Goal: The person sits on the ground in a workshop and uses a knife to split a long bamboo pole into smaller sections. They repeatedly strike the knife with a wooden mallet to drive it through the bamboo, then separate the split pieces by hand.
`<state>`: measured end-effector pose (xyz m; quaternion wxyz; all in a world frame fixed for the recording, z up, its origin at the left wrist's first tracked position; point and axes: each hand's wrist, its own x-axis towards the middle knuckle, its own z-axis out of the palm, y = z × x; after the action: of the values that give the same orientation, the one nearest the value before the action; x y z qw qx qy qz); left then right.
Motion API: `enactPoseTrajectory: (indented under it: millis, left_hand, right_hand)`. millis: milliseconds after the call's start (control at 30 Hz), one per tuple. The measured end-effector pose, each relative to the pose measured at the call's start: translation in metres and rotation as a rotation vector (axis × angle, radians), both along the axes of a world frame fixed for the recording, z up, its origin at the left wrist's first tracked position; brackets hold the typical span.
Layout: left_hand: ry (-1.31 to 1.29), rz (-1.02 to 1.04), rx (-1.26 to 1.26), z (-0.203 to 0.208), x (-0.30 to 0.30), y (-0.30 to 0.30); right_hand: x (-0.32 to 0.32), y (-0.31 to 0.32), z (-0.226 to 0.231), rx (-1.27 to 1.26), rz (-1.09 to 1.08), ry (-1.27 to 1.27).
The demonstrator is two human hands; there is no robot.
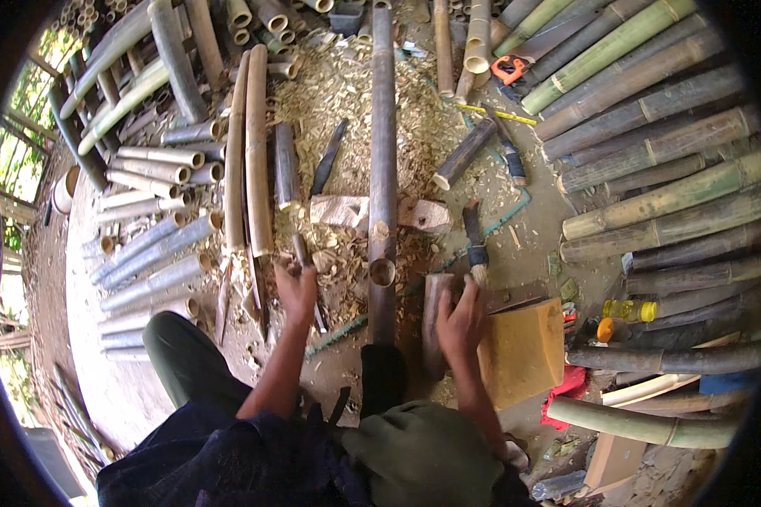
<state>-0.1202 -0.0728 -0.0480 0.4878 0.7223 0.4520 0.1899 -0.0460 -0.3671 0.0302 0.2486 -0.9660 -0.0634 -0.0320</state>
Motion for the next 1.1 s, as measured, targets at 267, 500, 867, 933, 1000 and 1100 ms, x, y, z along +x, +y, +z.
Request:
enactPoseTrajectory:
  millis: [267, 500, 867, 933, 1000, 1100]
  left_hand:
    - [0.3, -0.669, 0.399, 0.074, -0.001, -0.097]
    - [-0.147, -0.678, 0.247, 0.078, 0.014, -0.082]
    - [-0.226, -0.627, -1.074, 0.134, 0.091, -0.057]
    - [-0.229, -0.516, -1.143, 0.132, 0.09, -0.063]
    - [-0.18, -0.496, -1.127, 0.13, 0.087, -0.06]
    - [-0.328, -0.662, -0.771, 0.139, 0.068, -0.063]
  right_hand:
    - [0.252, 0.092, -0.043, 0.008, -0.241, 0.278]
    - [0.267, 0.058, -0.055, 1.096, -0.287, 0.662]
    - [-0.017, 0.004, 0.013, 1.572, 0.209, 0.982]
    - [-0.03, 0.003, 0.007, 1.297, 0.271, 0.948]
    - [-0.039, 0.011, 0.03, 0.932, 0.315, 0.747]
    - [-0.049, -0.003, 0.009, 0.199, -0.014, 0.376]
